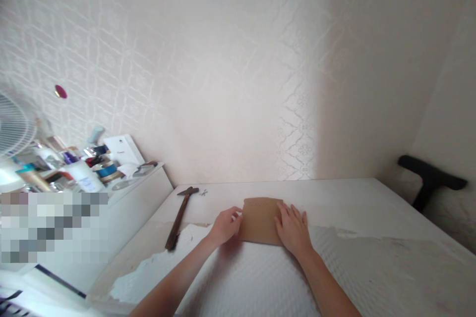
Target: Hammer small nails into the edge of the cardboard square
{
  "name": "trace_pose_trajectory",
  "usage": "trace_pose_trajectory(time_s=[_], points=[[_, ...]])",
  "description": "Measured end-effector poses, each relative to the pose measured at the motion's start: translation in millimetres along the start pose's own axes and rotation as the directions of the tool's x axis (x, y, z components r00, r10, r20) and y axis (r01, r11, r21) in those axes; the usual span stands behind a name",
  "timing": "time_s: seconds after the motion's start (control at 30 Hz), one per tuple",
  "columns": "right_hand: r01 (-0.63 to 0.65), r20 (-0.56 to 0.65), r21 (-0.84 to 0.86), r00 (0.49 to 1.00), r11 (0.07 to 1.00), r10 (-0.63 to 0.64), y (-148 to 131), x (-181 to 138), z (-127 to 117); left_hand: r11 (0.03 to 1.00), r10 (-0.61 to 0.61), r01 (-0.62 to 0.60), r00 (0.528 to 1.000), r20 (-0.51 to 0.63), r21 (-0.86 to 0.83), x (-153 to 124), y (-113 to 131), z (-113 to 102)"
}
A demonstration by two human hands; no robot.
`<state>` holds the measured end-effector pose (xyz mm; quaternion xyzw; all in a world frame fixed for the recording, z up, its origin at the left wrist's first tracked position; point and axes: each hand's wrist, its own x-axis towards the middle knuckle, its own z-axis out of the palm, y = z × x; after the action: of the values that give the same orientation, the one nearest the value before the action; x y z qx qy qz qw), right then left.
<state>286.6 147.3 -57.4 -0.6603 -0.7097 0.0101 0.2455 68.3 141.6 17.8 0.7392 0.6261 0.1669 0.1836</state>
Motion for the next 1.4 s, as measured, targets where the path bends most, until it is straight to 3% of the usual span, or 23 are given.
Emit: trace_pose_trajectory(time_s=[0.43,0.57,0.67,0.8,0.97,1.4], points=[[0.021,0.015,0.037,1.0,0.999,-0.022,5,0,1,0.981,-0.123,0.139,0.985,-0.119,0.136,23,-21,-5],[0.025,0.03,0.028,0.999,0.999,-0.025,4,0,1,0.927,-0.249,0.3,0.942,-0.226,0.226,39,-47,-22],[0.021,0.033,0.018,0.999,1.0,-0.022,3,0,-1,0.875,-0.251,0.366,0.903,-0.348,0.318,47,-74,-39],[0.026,0.007,0.013,1.0,1.0,-0.026,2,-1,-2,0.784,-0.284,0.443,0.879,-0.383,0.435,52,-107,-60],[0.02,-0.011,0.002,1.0,1.0,-0.02,1,-3,0,0.754,-0.28,0.416,0.904,-0.324,0.508,56,-127,-70],[0.021,-0.016,-0.036,1.0,0.999,-0.022,3,-4,1,0.74,-0.253,0.425,0.894,-0.37,0.521,67,-130,-65]])
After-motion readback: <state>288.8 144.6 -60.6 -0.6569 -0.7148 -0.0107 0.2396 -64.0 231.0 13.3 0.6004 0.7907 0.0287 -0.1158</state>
